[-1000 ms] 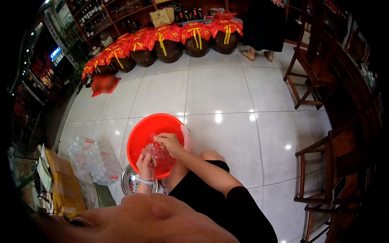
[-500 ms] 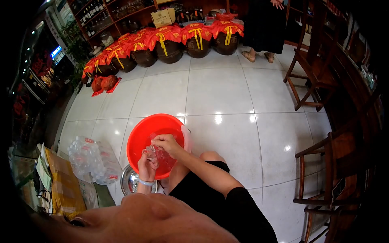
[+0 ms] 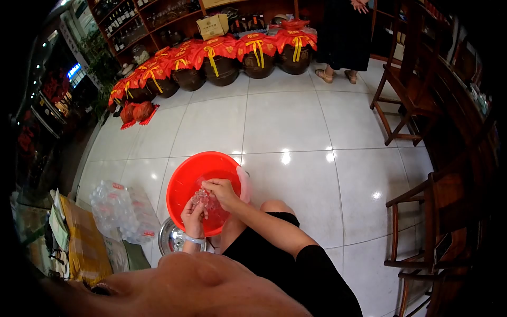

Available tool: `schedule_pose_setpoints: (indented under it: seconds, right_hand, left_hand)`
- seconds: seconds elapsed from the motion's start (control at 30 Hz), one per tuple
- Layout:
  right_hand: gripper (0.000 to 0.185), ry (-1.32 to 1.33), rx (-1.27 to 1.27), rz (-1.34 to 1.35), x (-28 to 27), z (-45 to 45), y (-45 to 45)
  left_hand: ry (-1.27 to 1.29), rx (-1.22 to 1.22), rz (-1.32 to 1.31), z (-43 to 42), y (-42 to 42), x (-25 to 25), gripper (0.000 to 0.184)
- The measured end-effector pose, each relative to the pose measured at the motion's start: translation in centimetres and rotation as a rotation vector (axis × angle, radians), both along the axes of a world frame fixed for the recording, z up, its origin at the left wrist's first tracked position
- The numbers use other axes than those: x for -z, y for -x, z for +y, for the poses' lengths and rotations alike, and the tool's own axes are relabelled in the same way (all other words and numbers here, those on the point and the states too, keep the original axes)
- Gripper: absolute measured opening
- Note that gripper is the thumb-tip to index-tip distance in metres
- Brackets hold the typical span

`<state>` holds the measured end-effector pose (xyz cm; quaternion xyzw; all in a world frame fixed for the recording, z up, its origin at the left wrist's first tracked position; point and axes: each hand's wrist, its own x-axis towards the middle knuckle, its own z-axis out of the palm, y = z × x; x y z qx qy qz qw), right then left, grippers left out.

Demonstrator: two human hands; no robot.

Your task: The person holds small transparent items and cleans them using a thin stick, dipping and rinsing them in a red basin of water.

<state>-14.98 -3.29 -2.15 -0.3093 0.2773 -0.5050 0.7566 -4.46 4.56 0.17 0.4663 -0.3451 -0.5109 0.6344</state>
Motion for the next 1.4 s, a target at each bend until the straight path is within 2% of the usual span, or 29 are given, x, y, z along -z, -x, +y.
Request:
schedule_pose_setpoints:
  seconds: [0.13, 0.27, 0.33, 0.37, 0.43, 0.57, 0.67, 0.73, 0.83, 1.17, 1.33, 1.4]
  right_hand:
    - [0.014, -0.035, -0.076, -0.086, -0.2, -0.1, 0.1]
    - [0.014, 0.026, -0.104, -0.064, -1.1, 0.1, 0.4]
    - [0.014, 0.149, -0.106, 0.174, -2.2, 0.4, 0.8]
    - [0.014, 0.151, -0.107, 0.174, -2.1, 0.5, 0.7]
    - [0.011, 0.267, -0.05, 0.24, -1.7, 0.7, 0.4]
    - [0.01, 0.271, -0.027, 0.223, -1.1, 0.6, 0.1]
    - [0.01, 0.163, -0.084, 0.215, -0.8, 0.4, 0.2]
    - [0.011, 0.03, -0.122, 0.051, -0.6, 0.4, 0.1]
    - [0.011, -0.025, -0.134, -0.02, -0.2, 0.3, 0.1]
    - [0.011, -0.011, 0.015, 0.085, -0.3, 1.0, -0.2]
    - [0.012, 0.032, 0.073, 0.11, -0.6, 1.2, -0.3]
    - [0.012, -0.004, 0.051, 0.086, -0.5, 1.1, -0.3]
  left_hand:
    - [-0.022, 0.092, 0.122, 0.0, -0.7, 0.3, 0.02]
    - [-0.024, 0.119, 0.19, 0.2, -1.2, 0.2, 0.023]
    - [-0.099, 0.091, 0.259, 0.3, -1.5, -0.1, 0.025]
    - [-0.097, 0.09, 0.259, 0.3, -1.7, 0.0, 0.025]
    - [-0.078, 0.104, 0.224, 0.4, -2.2, 0.4, 0.025]
    - [-0.061, 0.102, 0.164, 0.5, -2.4, 0.8, 0.024]
    - [-0.057, 0.08, 0.159, 0.4, -2.1, 0.7, 0.022]
    - [-0.033, 0.072, 0.108, 0.3, -1.8, 0.7, 0.018]
    - [-0.008, 0.052, 0.044, 0.2, -1.3, 0.4, 0.017]
    - [-0.017, 0.039, 0.047, 0.0, -0.8, 0.5, 0.015]
    - [0.026, -0.039, -0.125, -0.1, -0.3, 0.6, 0.014]
    - [0.022, -0.021, -0.107, -0.2, -0.6, 0.8, 0.015]
